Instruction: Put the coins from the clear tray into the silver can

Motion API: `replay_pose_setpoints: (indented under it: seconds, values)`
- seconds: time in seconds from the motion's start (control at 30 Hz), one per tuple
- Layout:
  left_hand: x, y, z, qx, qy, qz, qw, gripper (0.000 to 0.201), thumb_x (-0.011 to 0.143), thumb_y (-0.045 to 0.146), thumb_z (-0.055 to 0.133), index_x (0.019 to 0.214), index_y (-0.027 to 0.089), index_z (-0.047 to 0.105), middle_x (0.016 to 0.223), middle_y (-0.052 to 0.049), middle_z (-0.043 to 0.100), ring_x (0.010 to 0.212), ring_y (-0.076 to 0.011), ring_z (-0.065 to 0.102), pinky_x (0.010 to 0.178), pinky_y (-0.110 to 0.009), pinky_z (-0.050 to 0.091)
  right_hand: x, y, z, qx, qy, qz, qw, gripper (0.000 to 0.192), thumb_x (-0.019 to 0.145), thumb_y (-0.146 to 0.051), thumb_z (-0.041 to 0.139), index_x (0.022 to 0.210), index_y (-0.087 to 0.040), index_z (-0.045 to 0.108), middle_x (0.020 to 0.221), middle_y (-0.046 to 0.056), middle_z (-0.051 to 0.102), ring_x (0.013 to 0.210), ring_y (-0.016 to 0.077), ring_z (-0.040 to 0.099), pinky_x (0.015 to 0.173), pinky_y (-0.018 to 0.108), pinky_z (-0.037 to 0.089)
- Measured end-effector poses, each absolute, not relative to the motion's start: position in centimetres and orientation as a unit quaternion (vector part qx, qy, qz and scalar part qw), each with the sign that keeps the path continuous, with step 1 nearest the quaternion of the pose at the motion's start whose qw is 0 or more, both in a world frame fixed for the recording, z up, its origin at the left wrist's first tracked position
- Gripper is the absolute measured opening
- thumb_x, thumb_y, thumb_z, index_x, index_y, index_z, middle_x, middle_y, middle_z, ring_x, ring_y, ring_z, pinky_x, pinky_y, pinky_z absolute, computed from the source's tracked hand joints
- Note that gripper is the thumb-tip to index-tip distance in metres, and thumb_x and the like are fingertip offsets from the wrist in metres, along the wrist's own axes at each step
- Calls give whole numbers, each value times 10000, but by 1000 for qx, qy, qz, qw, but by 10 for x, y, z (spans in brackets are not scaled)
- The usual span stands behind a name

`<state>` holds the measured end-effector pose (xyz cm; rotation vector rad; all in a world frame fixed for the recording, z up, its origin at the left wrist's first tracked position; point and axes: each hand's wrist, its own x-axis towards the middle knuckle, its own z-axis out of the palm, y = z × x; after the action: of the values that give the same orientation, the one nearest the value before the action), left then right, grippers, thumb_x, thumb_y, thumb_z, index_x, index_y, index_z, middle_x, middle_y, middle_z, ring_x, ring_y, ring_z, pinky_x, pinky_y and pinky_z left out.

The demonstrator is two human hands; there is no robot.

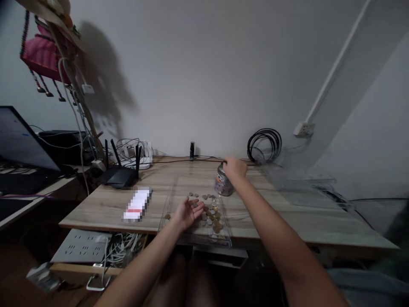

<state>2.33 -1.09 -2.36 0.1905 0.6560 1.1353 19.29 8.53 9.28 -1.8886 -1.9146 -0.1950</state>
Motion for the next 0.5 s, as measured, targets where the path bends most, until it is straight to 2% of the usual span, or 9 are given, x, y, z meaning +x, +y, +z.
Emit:
replay_pose_setpoints:
  seconds: [0.07,0.1,0.2,0.3,0.4,0.47,0.5]
  values:
    - [24,-12,-20,86,276,543,788,368,897,411,294,922,111,507,855,-108,593,756,-158,613,656,-261,480,177,52,68,-579,-785,-51,212,273,827,-295,444,941,-206,675,953,90,651,851,197,569,711,289,408]
    - [25,-13,-18,90,259,546,792,384,901,425,283,890,117,512,819,-91,590,707,-139,603,642,-248,472,169,35,54,-479,-861,-9,174,254,820,-312,464,901,-211,681,900,71,661,819,180,571,703,268,409]
    - [26,-16,-12,109,214,540,807,425,916,426,241,802,123,516,675,-36,553,554,-84,537,581,-202,439,153,1,16,-356,-921,17,154,231,811,-281,478,904,-208,677,894,63,661,845,172,568,739,263,411]
    - [27,-17,-10,129,202,528,815,403,914,432,241,840,143,512,753,-49,586,651,-109,576,623,-229,453,158,12,17,-407,-891,19,201,214,798,-225,477,815,-194,688,826,53,673,775,157,585,707,247,422]
    - [29,-18,-15,180,244,488,818,271,865,391,405,985,168,500,939,-76,605,797,-141,599,657,-244,455,183,62,53,-547,-784,-17,294,231,787,-247,480,821,-172,696,825,65,684,754,173,598,692,260,431]
    - [32,-20,-20,230,296,447,812,325,811,326,497,1097,176,463,980,-80,604,805,-138,601,645,-227,445,201,102,77,-604,-732,-46,311,262,776,-223,469,874,-123,690,857,118,678,783,212,598,687,295,426]
    - [34,-22,-23,261,323,432,801,379,796,300,508,1148,181,437,987,-78,605,799,-135,602,638,-222,442,208,119,85,-649,-702,-58,288,236,744,-212,504,853,-124,695,854,119,678,790,216,597,682,287,421]
